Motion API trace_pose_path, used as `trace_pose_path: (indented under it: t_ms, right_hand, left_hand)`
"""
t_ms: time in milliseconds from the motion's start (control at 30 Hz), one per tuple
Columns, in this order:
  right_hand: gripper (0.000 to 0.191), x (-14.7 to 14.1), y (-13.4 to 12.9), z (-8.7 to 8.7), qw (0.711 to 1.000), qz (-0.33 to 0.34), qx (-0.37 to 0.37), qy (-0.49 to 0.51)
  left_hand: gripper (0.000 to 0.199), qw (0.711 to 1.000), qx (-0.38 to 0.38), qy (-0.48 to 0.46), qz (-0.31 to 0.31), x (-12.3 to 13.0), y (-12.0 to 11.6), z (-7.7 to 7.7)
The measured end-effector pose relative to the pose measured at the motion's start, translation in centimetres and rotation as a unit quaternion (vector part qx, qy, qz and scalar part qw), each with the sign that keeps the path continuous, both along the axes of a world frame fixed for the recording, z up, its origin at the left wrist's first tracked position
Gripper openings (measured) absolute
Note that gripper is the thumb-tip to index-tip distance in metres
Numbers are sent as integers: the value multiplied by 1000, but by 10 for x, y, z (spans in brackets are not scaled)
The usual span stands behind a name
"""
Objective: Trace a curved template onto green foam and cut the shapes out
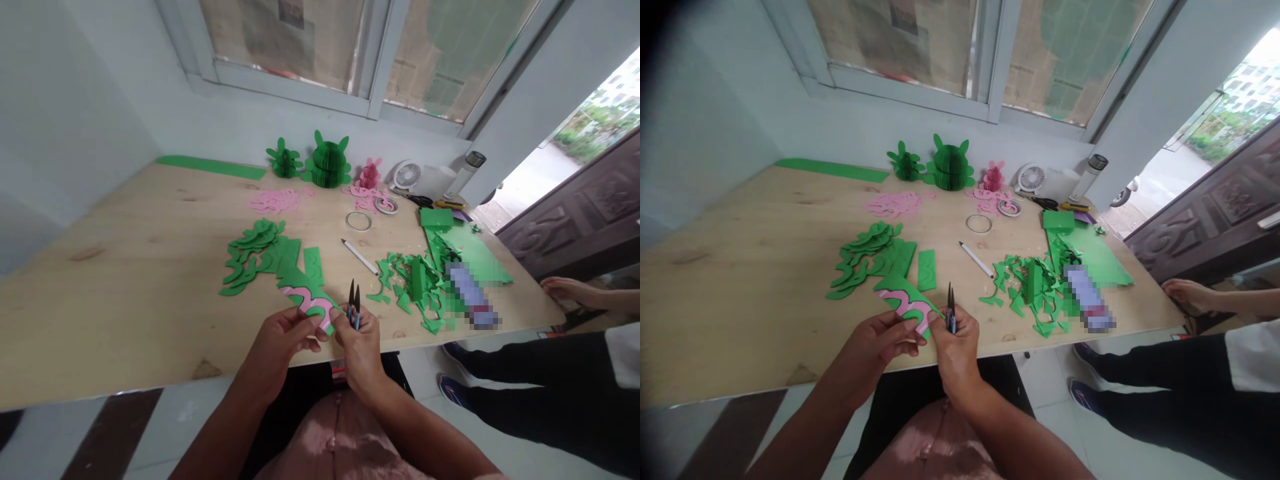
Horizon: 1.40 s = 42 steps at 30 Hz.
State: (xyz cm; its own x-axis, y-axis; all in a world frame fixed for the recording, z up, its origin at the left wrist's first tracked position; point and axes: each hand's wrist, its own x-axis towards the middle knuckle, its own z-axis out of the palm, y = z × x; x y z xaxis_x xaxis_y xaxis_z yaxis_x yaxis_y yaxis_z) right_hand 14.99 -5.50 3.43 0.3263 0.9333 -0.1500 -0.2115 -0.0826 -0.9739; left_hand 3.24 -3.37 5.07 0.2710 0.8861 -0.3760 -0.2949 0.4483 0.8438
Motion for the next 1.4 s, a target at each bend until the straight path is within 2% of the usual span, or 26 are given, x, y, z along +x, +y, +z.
trace_pose_path:
  t_ms: [333, 767, 1133, 1400]
  right_hand:
    - [28, -1, -1, 4, 1000, -4, -1, -2]
    - [28, 1, -4, -3, 1000, 9, 15, -7]
    - [30, 0, -2, -2, 1000, 6, 8, -16]
    - [28, -3, -2, 5, 999, 28, 12, 12]
  left_hand:
    - [16, 1000, -11, 15, 21, 3, 2, 2]
    - [15, 1000, 2, -7, 29, -2, -1, 0]
    - [13, 1000, 17, -1, -3, -4, 1, -6]
    - [13, 999, 33, 43, 5, -1, 2, -2]
